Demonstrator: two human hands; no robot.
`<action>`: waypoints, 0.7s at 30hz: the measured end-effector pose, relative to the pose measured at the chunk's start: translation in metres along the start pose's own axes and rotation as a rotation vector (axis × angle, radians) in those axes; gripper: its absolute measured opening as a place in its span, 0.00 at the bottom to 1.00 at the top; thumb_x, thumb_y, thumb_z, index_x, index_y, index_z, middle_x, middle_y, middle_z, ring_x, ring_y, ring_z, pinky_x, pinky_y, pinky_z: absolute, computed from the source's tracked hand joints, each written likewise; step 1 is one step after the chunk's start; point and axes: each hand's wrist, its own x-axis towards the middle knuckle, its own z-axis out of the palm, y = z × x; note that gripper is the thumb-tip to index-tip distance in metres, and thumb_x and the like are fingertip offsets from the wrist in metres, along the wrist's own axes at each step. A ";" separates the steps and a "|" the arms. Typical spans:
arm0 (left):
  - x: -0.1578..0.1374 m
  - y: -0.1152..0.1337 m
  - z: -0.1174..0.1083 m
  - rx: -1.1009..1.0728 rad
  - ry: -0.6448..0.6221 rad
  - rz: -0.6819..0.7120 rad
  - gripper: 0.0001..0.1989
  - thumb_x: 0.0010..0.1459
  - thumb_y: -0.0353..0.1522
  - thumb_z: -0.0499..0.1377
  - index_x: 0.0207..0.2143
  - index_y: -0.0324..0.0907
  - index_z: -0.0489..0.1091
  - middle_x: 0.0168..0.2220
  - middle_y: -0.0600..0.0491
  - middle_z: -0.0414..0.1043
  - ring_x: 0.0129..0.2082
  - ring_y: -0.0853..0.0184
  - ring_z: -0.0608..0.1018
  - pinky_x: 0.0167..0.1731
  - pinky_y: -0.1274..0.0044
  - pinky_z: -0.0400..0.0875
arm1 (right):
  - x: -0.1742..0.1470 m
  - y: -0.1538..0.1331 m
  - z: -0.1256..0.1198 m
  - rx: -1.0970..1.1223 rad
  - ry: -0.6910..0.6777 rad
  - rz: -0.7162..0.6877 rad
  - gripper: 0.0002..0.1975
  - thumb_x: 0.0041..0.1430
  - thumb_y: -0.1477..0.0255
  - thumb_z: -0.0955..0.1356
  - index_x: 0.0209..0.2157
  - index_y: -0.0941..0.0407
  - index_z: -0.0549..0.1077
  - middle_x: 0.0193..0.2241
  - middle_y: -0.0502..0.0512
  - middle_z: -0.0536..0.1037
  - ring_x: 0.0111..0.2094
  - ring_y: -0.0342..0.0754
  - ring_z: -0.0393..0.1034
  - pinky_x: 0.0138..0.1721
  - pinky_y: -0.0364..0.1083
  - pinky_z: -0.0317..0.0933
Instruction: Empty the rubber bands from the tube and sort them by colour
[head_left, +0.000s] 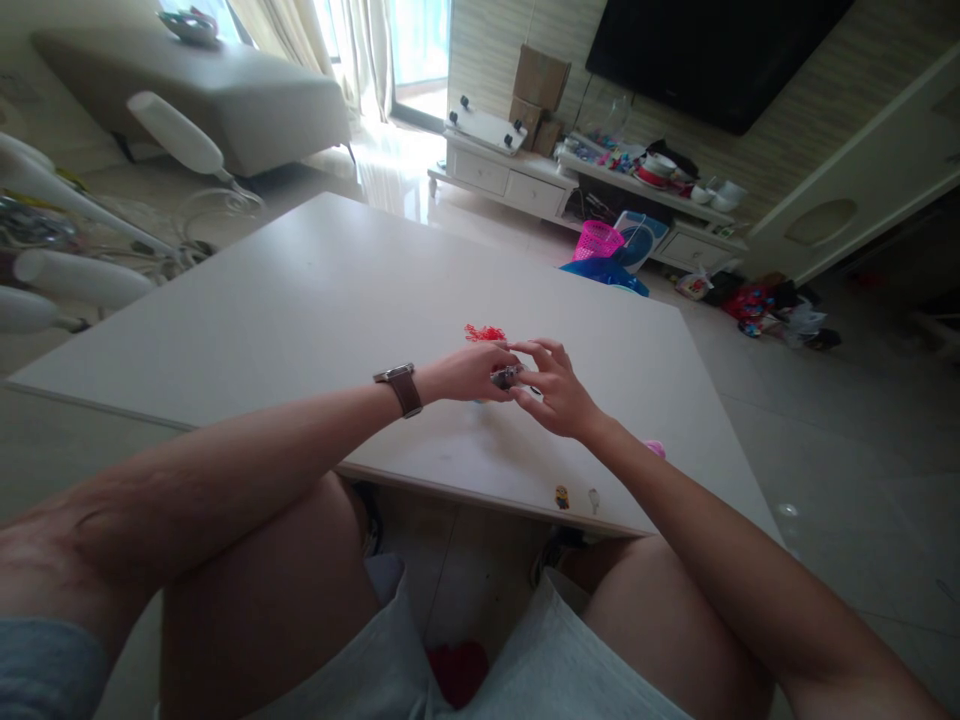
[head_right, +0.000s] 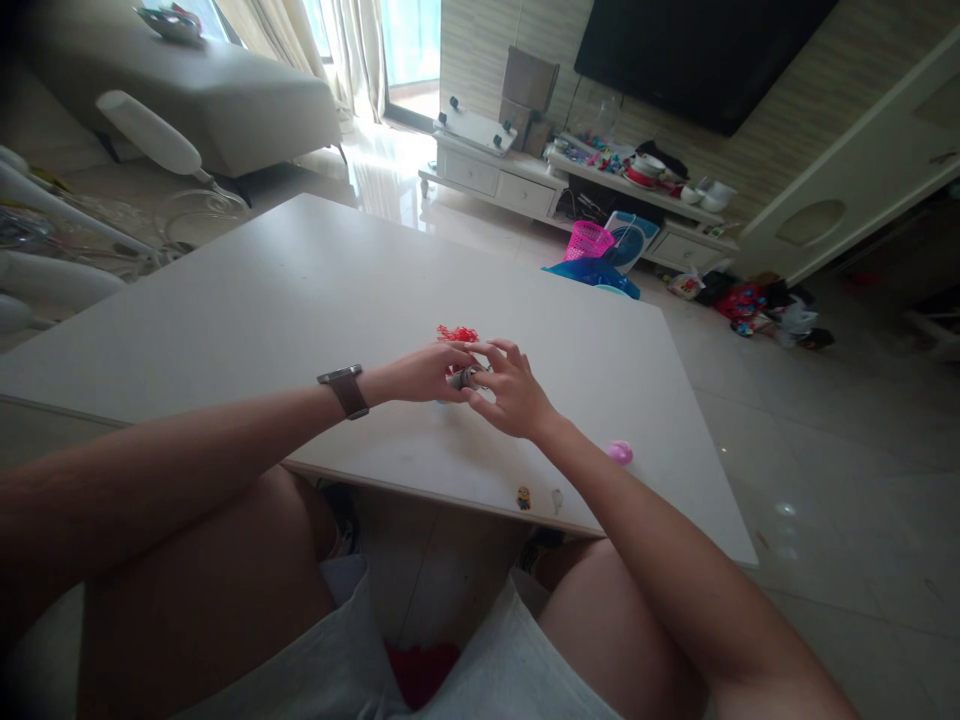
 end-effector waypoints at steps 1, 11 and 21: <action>0.000 0.002 0.000 0.015 0.000 -0.010 0.08 0.53 0.35 0.63 0.26 0.41 0.70 0.31 0.51 0.70 0.31 0.66 0.70 0.30 0.74 0.62 | 0.001 -0.001 -0.001 -0.015 -0.027 0.021 0.12 0.68 0.65 0.66 0.43 0.50 0.82 0.64 0.55 0.67 0.64 0.61 0.53 0.62 0.63 0.54; 0.001 0.011 0.008 0.083 -0.056 -0.033 0.05 0.53 0.33 0.64 0.31 0.39 0.74 0.37 0.48 0.75 0.32 0.64 0.73 0.31 0.73 0.63 | 0.004 -0.007 -0.003 -0.037 -0.145 0.081 0.14 0.67 0.58 0.68 0.40 0.48 0.84 0.66 0.54 0.65 0.67 0.64 0.49 0.60 0.66 0.52; 0.002 0.003 -0.006 -0.023 0.015 -0.061 0.11 0.50 0.37 0.68 0.34 0.41 0.77 0.34 0.51 0.73 0.33 0.65 0.73 0.33 0.75 0.65 | 0.005 0.001 -0.011 0.279 0.407 0.216 0.13 0.68 0.70 0.65 0.32 0.51 0.79 0.43 0.55 0.79 0.50 0.54 0.69 0.52 0.56 0.65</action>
